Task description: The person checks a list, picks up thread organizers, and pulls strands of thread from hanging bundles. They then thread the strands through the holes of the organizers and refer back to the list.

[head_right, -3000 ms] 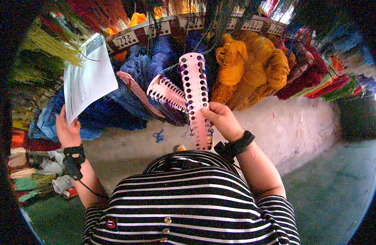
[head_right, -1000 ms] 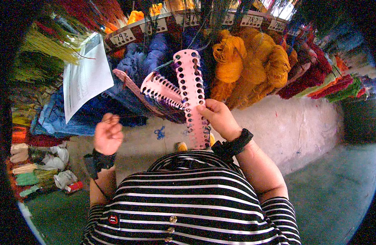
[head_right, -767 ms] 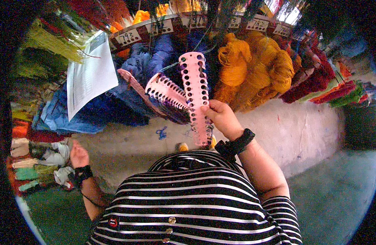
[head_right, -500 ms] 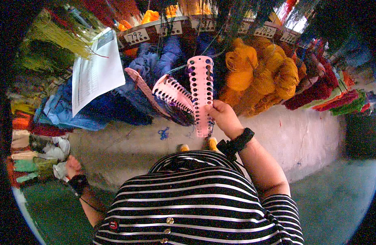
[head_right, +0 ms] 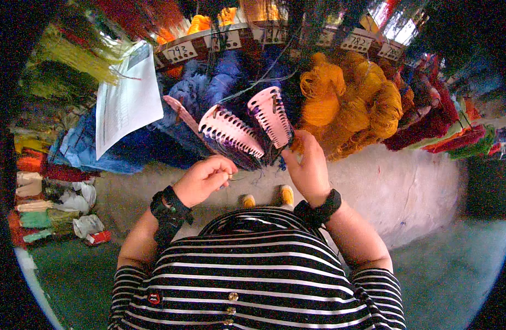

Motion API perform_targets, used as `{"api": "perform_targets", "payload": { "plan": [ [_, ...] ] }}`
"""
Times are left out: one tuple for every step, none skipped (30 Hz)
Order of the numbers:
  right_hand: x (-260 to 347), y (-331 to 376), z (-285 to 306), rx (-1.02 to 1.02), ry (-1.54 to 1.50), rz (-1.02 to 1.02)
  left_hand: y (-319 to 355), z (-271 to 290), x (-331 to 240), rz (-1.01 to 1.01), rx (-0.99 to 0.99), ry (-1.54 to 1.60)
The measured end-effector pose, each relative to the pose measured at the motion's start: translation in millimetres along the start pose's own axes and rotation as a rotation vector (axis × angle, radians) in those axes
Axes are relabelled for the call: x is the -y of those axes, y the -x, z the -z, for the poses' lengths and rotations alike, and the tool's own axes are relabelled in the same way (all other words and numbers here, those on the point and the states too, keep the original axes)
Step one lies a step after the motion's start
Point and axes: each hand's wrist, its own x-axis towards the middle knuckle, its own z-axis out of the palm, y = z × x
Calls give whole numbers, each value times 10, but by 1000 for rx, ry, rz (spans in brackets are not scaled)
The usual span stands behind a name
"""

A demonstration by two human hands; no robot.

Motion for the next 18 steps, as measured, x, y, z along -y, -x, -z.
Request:
{"api": "perform_targets", "payload": {
  "plan": [
    [83,7,81,54,-25,29,-95,-47,-23,-172,22,-151],
    [182,8,128,51,-27,25,-165,-88,-81,-169,27,-154],
    [281,8,158,135,-108,7,-233,-134,-201,-211,14,-244],
    [369,1,189,218,-188,-10,-293,-182,-291,-255,1,-332],
    [421,-16,212,219,-141,58,-346,-230,-321,-261,-38,-321],
    [389,-21,203,213,-143,55,-398,-261,-339,-262,-32,-325],
    [331,-22,179,259,-242,117,-448,-289,-348,-287,-73,-323],
    [298,-26,169,306,-340,180,-488,-314,-361,-312,-115,-321],
    [300,-34,170,388,-454,129,-514,-336,-401,-295,-116,-301],
    [295,-43,166,384,-455,128,-539,-353,-413,-295,-112,-303],
    [280,-52,155,505,-701,-66,-559,-363,-420,-259,-113,-281],
    [257,-60,140,619,-945,-265,-583,-376,-429,-223,-112,-258],
    [207,-73,96,627,-991,-219,-608,-390,-434,-226,-108,-252],
    [151,-80,97,622,-992,-219,-632,-405,-432,-228,-103,-254],
    [110,-86,97,681,-1023,-226,-643,-418,-418,-239,-111,-259],
    [88,-89,112,741,-1053,-232,-653,-432,-408,-250,-119,-264],
    [85,-79,159,742,-1053,-232,-662,-450,-404,-250,-120,-264],
    [120,-69,228,748,-979,-318,-660,-462,-396,-249,-130,-291]
  ]
}}
